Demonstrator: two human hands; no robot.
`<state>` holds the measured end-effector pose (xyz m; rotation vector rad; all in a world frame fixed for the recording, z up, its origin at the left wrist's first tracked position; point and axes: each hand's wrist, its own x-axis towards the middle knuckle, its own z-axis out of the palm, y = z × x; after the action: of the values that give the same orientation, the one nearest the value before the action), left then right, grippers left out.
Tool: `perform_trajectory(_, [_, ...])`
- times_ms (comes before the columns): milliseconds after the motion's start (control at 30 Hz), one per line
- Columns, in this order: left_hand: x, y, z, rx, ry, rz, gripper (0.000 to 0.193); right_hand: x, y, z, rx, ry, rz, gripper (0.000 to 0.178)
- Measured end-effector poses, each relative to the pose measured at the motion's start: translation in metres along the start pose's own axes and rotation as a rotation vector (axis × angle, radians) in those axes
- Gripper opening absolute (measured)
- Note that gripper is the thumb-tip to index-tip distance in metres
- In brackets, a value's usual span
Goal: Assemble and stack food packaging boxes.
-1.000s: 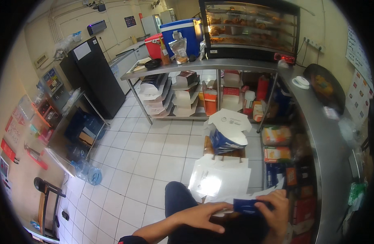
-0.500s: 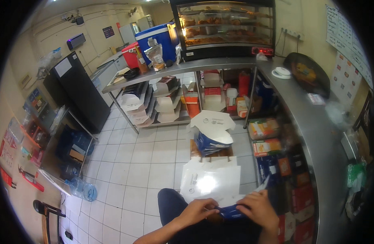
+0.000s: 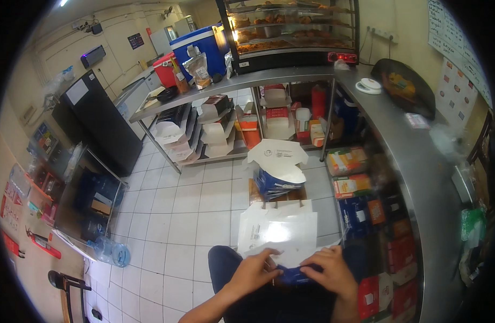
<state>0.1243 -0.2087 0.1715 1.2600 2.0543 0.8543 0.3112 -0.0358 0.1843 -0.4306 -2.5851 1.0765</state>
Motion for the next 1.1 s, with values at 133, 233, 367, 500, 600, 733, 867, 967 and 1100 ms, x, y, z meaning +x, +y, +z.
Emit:
perform_trajectory(133, [-0.002,0.003,-0.001,-0.097,0.016,-0.06,0.053,-0.002,-0.003,0.008,0.012,0.0,-0.033,0.013])
perform_trajectory(233, [-0.007,0.011,-0.001,0.068,-0.088,0.146,0.053,0.001,-0.003,0.019,0.007,-0.082,-0.086,0.014])
perform_trajectory(367, [-0.01,0.016,-0.004,0.167,-0.181,0.22,0.056,0.006,-0.001,0.021,0.11,-0.149,-0.102,0.014])
perform_trajectory(500, [-0.011,0.016,0.007,0.398,0.176,0.457,0.064,0.006,0.001,0.025,0.208,0.213,0.09,0.013])
perform_trajectory(600, [-0.011,0.01,0.014,0.533,0.264,0.505,0.064,0.001,0.009,0.041,0.196,0.157,0.131,0.024])
perform_trajectory(733, [-0.013,-0.001,0.019,0.686,0.361,0.584,0.06,0.007,0.041,0.087,0.559,0.901,0.326,0.051])
perform_trajectory(867, [-0.021,-0.01,0.024,0.716,0.287,0.636,0.054,-0.012,0.093,0.086,1.822,0.636,0.871,0.05])
perform_trajectory(967, [-0.02,-0.018,0.032,0.738,0.152,0.489,0.061,-0.021,0.092,0.095,1.497,0.796,0.593,0.043])
perform_trajectory(1100, [-0.01,-0.022,0.042,-0.644,-0.05,0.04,0.072,-0.017,0.054,0.093,0.894,0.758,0.309,0.033])
